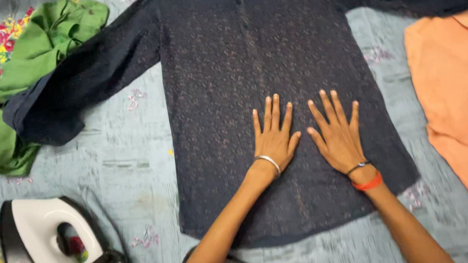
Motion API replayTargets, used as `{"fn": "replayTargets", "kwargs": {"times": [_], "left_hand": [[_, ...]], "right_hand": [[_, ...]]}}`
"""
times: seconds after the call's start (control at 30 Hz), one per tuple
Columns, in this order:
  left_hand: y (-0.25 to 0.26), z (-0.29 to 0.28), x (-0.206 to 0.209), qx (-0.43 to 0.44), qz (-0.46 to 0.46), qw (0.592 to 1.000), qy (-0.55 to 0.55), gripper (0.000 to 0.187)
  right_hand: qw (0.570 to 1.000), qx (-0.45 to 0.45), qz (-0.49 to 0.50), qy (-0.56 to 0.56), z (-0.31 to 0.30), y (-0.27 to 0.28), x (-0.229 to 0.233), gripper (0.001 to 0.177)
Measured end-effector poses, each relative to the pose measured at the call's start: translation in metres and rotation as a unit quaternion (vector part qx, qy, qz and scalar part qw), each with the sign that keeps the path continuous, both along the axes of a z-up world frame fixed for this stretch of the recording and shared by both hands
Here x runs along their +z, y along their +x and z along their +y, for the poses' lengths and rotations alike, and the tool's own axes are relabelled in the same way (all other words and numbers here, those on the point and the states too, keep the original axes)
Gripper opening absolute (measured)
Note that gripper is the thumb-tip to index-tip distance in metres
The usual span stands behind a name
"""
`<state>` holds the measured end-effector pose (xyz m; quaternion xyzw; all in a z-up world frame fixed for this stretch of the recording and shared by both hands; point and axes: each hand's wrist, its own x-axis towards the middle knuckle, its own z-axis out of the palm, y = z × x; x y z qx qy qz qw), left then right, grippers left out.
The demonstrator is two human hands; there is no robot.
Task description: The person irons a dark blue patterned shirt laid out on a bed. They smooth the fabric, use a white and black iron to press the body and sleeves, and fold the shirt in half before placing it on top of a peach-colored shirt.
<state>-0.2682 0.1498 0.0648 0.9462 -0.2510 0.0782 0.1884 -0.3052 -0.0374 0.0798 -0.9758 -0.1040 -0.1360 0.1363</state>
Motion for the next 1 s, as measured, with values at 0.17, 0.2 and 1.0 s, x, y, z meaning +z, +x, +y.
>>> {"fn": "replayTargets", "kwargs": {"times": [0.17, 0.2, 1.0], "left_hand": [[-0.081, 0.017, 0.012, -0.075, 0.013, 0.997, -0.004, 0.077], [-0.097, 0.023, 0.014, -0.092, 0.011, 0.996, -0.005, 0.077], [-0.215, 0.289, 0.078, 0.358, -0.169, 0.878, -0.270, 0.047]], "right_hand": [[0.999, -0.008, 0.034, -0.018, -0.003, -0.081, 0.009, 0.072], [0.999, -0.004, 0.040, -0.014, -0.001, -0.093, 0.010, 0.075], [0.867, 0.409, 0.057, 0.279, 0.387, -0.098, 0.026, 0.036]]}}
